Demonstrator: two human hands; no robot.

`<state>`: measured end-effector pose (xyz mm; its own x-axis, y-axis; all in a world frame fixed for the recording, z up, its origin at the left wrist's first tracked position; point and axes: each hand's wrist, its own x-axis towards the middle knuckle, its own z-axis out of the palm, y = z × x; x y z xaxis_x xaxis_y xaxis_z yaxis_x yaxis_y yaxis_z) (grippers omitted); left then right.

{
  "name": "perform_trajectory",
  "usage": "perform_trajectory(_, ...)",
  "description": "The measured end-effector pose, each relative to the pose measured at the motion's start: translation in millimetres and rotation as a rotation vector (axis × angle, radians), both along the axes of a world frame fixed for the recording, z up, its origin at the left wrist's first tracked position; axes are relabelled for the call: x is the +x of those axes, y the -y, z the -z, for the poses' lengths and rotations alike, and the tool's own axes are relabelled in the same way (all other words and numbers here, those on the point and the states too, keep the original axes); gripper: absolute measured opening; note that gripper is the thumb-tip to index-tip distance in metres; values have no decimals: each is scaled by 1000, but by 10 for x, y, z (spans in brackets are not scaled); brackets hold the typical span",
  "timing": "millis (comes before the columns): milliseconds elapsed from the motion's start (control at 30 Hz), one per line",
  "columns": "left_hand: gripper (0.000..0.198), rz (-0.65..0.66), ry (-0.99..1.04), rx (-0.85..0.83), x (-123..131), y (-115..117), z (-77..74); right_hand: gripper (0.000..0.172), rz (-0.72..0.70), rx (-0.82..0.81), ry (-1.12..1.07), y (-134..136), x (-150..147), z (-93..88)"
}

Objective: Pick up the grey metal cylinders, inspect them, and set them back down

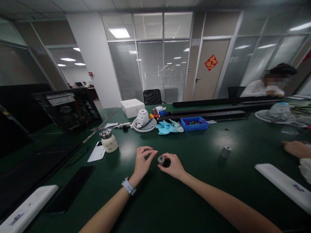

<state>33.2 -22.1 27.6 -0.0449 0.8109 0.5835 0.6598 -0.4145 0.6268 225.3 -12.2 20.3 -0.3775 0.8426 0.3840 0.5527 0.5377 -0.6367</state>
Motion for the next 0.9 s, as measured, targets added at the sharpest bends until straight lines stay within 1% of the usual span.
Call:
perform_trajectory(67, 21, -30, -40, -57, -127, -10, 61, 30, 39, -18, -15, 11, 11, -25)
perform_trajectory(133, 21, -33, -105, -176, -219, -6, 142, 29, 82, -47, -40, 6, 22, -28)
perform_trajectory(233, 21, -45, -201, -309, -249, 21, 216, 28, 96, -73, -80, -24, 34, 7)
perform_trajectory(333, 21, -61, -252, -346, -215, 43, 222, 34, 82, -85, -145, -50, 39, 56)
perform_trajectory(400, 24, -66, -246, -326, -208, 41, 223, 43, 94, -121, -208, -58, 41, 78)
perform_trajectory(467, 29, -71, -214, -285, -223, 26, 237, 45, 103, -188, -264, -69, 56, 84)
perform_trajectory(533, 33, -82, -170, -250, -248, 4, 262, 42, 72, -306, -336, -98, 104, 72)
perform_trajectory(567, 34, -90, -148, -241, -260, -6, 276, 42, 27, -394, -394, -122, 146, 61)
perform_trajectory(667, 37, -102, -104, -232, -281, -26, 307, 48, -179, -723, -667, -220, 334, 24)
perform_trajectory(733, 37, -100, -92, -227, -284, -30, 317, 46, -275, -901, -837, -283, 472, 2)
perform_trajectory(800, 36, -99, -90, -220, -282, -32, 318, 41, -294, -1005, -945, -327, 575, -15)
perform_trajectory(900, 36, -101, -91, -217, -281, -33, 313, 38, -266, -1087, -1026, -354, 630, -19)
